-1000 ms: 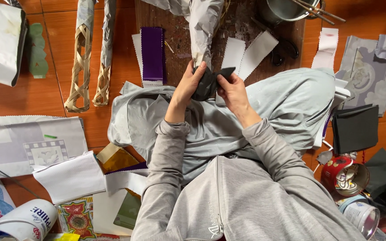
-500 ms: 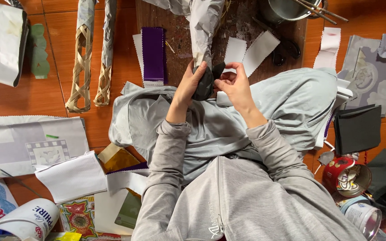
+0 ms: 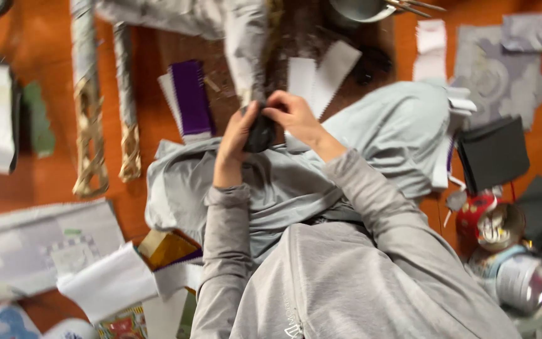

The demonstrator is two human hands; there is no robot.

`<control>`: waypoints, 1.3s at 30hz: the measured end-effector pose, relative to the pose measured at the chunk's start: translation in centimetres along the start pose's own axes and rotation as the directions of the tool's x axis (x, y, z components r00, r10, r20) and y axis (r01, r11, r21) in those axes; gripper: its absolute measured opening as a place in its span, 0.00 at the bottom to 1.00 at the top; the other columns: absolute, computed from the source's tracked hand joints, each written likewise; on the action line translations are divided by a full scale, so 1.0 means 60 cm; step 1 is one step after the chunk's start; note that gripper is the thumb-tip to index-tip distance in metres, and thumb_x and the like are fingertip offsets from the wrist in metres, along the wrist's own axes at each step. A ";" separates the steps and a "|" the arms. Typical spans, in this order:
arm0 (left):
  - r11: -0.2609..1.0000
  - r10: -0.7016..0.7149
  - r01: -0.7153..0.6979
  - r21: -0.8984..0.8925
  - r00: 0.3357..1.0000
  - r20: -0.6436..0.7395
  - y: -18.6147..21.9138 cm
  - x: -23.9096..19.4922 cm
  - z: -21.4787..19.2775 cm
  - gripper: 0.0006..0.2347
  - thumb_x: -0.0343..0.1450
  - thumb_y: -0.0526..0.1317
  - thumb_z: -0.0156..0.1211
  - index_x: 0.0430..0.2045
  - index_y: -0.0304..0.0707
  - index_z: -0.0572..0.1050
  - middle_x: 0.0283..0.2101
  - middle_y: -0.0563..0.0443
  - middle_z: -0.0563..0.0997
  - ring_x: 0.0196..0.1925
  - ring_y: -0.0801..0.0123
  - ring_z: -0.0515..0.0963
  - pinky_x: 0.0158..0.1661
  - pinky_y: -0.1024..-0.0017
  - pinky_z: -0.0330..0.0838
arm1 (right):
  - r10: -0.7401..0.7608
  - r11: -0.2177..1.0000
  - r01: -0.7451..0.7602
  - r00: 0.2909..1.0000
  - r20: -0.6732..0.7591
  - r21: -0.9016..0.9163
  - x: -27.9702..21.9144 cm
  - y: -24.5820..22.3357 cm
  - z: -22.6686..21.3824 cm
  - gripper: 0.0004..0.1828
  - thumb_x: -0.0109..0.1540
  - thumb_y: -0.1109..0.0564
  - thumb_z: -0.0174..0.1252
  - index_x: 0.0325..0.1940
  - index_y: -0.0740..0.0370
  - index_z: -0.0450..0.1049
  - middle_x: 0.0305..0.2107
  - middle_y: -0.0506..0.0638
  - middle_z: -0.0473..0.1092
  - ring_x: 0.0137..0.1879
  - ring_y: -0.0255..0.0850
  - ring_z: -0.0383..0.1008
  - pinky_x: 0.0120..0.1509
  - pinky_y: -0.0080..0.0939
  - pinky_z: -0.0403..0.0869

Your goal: Wrapping animal-shaped craft frames with paper and fabric strips using adhesive.

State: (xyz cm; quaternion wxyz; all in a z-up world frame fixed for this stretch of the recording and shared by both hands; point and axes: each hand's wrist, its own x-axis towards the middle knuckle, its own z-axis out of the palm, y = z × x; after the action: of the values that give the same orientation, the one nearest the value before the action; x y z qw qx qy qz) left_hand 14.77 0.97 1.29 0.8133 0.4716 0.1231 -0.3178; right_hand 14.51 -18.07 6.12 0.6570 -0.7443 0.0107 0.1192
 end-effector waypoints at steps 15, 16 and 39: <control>0.988 -0.116 0.111 -0.108 0.992 -0.039 0.044 -0.038 0.006 0.16 0.77 0.43 0.59 0.51 0.25 0.75 0.43 0.43 0.83 0.42 0.61 0.84 0.44 0.66 0.78 | 0.055 0.998 -0.037 0.928 0.367 -0.056 0.072 -0.016 -0.021 0.14 0.59 0.51 0.68 0.33 0.66 0.79 0.23 0.52 0.77 0.30 0.37 0.75 0.34 0.41 0.74; 0.985 -0.138 0.140 -0.102 0.990 0.027 0.051 -0.037 0.013 0.18 0.76 0.46 0.58 0.48 0.24 0.76 0.40 0.39 0.84 0.39 0.56 0.84 0.43 0.62 0.80 | 0.083 0.996 -0.086 0.929 0.360 -0.007 0.056 -0.024 -0.023 0.14 0.61 0.51 0.66 0.36 0.66 0.79 0.25 0.52 0.78 0.31 0.37 0.76 0.36 0.40 0.74; 0.972 -0.128 0.132 -0.196 0.991 0.033 0.039 -0.026 0.017 0.22 0.75 0.53 0.59 0.47 0.28 0.72 0.41 0.39 0.81 0.42 0.50 0.83 0.46 0.53 0.79 | 0.036 0.886 -0.457 0.233 -0.972 -0.077 -0.328 0.446 -0.616 0.13 0.58 0.57 0.69 0.42 0.68 0.80 0.31 0.52 0.79 0.37 0.37 0.77 0.44 0.39 0.75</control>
State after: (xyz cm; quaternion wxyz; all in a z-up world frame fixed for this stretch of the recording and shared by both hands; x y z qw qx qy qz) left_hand 14.96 1.58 4.24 0.8347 0.3763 0.1766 -0.3614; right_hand -3.20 -60.71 -12.19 0.3463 -0.7548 0.4999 -0.2460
